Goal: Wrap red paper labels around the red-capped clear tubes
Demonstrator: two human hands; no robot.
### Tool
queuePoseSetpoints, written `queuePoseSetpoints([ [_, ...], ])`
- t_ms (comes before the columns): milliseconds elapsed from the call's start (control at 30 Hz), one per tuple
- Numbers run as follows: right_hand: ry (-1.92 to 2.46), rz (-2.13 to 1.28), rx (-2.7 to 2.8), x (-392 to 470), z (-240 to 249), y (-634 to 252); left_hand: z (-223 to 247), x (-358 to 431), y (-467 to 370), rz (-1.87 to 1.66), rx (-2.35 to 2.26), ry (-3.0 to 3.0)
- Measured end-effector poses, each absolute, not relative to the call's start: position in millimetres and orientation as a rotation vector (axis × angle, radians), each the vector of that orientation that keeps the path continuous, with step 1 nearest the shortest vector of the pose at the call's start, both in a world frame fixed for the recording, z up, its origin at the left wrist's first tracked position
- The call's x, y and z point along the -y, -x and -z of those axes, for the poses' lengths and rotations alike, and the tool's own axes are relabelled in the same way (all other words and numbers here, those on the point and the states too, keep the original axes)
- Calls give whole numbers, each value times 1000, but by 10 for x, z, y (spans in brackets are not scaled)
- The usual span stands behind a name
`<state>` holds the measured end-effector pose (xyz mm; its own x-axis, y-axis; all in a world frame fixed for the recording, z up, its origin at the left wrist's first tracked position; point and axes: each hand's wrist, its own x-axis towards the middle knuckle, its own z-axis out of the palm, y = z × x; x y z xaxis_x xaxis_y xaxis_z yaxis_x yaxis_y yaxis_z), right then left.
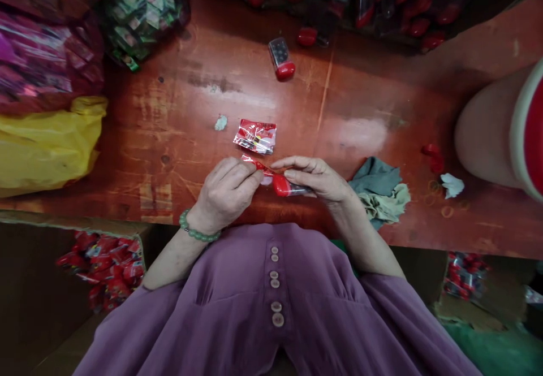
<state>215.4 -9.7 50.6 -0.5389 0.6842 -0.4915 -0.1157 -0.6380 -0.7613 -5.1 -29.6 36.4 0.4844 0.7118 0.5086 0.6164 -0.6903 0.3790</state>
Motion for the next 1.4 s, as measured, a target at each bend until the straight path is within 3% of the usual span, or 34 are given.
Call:
queuePoseSetpoints([
  [667,1180,-2315,849,124,-314,-2211,-229,340,-13,-982,-896,-2611],
  [967,1210,-2110,754,275,-286,-2031,-161,303,-24,-979,-919,-2572],
  [1133,1314,-1704,965,340,-423,-1890,-211,430,-94,-1006,-1338,-1708],
  [1267,1393,-1379,1334,375,-426,-1785,-260,531,-209,-1044,-1059,-803],
  [1400,1209,-1063,1668,378,-343,-1730,-347,511,-294,-1114,-988,-358],
])
